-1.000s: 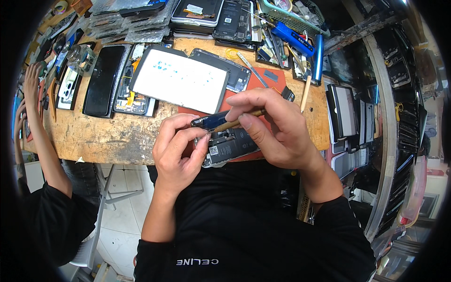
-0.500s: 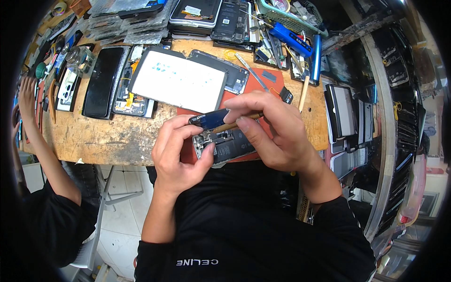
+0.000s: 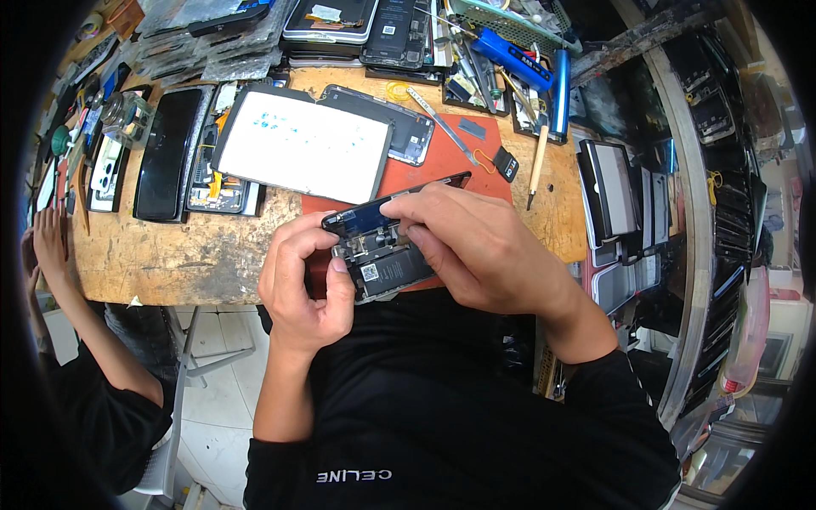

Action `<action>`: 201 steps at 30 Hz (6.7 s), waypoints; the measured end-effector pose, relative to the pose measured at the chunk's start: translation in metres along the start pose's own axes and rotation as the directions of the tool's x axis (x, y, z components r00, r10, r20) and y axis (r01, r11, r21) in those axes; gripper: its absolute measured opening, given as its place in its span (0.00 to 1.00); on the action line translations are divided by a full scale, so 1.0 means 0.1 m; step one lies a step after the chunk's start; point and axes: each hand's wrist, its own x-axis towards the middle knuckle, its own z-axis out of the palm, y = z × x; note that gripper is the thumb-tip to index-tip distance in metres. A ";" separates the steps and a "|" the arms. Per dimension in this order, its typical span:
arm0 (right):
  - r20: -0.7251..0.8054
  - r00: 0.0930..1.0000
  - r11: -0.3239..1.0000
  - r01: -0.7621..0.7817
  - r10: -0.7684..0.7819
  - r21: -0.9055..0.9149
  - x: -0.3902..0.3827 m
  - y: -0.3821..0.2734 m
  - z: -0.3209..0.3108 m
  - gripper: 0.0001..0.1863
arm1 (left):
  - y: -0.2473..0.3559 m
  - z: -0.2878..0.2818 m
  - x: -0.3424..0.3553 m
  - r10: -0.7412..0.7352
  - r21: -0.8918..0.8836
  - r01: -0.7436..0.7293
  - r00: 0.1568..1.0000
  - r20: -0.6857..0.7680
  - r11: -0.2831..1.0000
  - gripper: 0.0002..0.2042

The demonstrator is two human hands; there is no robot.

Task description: The person disassembles a smartphone, removes the battery, and reassembles the device using a screwdriver and a plastic pry tool. They then handle several phone cases and other components on the workbench.

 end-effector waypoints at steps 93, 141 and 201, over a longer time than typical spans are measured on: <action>-0.186 0.967 0.926 -0.097 0.174 0.364 0.12 0.09 0.07 0.14 | 0.05 0.01 0.11 0.087 0.082 -0.087 0.996 0.004 0.993 0.10; 0.175 0.984 0.934 0.041 0.023 -0.354 -0.01 -0.06 -0.20 0.12 | 0.05 -0.02 0.04 0.066 0.066 -0.070 0.996 0.057 0.995 0.19; -0.025 0.992 0.986 0.124 -0.122 0.111 0.81 0.73 -0.06 0.09 | 0.12 -0.03 0.11 0.196 0.173 -0.218 0.971 0.133 0.961 0.05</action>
